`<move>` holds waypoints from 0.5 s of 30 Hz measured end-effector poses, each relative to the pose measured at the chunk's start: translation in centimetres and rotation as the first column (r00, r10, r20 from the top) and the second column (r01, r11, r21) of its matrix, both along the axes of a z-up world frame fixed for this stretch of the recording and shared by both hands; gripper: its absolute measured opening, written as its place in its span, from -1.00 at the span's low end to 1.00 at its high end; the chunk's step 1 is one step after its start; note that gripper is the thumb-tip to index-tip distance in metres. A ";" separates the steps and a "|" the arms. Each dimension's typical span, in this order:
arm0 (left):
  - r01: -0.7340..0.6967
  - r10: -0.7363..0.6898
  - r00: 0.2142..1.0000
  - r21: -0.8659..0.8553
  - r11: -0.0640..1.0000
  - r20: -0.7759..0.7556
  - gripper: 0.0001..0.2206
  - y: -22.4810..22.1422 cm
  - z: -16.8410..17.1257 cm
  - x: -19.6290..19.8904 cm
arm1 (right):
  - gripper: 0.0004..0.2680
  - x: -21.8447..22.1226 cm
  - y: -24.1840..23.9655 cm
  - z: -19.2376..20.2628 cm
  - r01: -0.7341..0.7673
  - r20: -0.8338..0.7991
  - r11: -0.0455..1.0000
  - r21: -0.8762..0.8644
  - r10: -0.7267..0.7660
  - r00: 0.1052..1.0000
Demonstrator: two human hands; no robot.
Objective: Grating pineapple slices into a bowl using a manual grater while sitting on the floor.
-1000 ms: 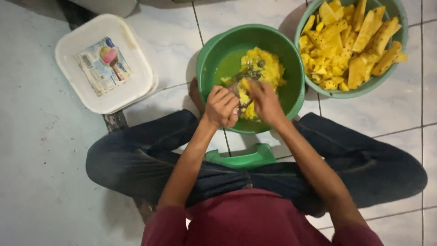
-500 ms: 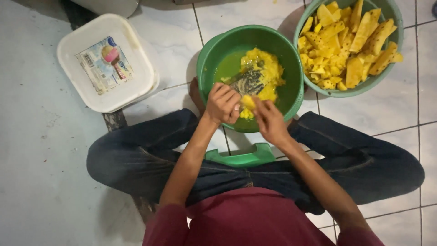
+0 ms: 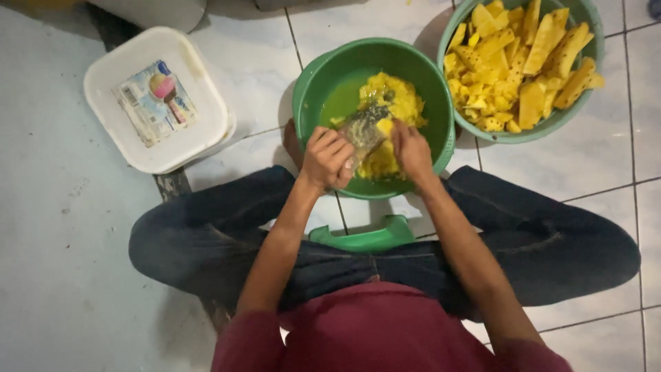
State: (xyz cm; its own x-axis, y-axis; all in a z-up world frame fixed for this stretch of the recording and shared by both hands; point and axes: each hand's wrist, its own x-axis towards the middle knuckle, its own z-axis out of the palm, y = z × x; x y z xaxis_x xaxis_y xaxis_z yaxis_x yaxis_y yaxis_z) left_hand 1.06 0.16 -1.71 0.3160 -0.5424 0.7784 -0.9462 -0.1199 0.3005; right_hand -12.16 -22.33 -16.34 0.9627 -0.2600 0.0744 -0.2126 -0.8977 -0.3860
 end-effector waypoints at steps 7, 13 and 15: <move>-0.006 0.006 1.000 0.006 1.000 -0.027 -0.64 0.2 0.1 0.0 | -0.77 -0.3 3.2 2.5 -0.087 0.154 0.989 0.116 0.069 0.986; -0.016 0.016 1.000 0.011 1.000 -0.005 -0.69 0.2 0.0 -0.1 | -0.79 1.7 1.3 5.1 0.164 -0.152 0.910 0.382 -0.113 0.982; -0.028 0.028 1.000 0.007 1.000 -0.006 -0.68 0.1 0.2 0.1 | -0.81 1.9 2.7 7.8 0.112 -0.183 0.940 0.323 -0.054 0.982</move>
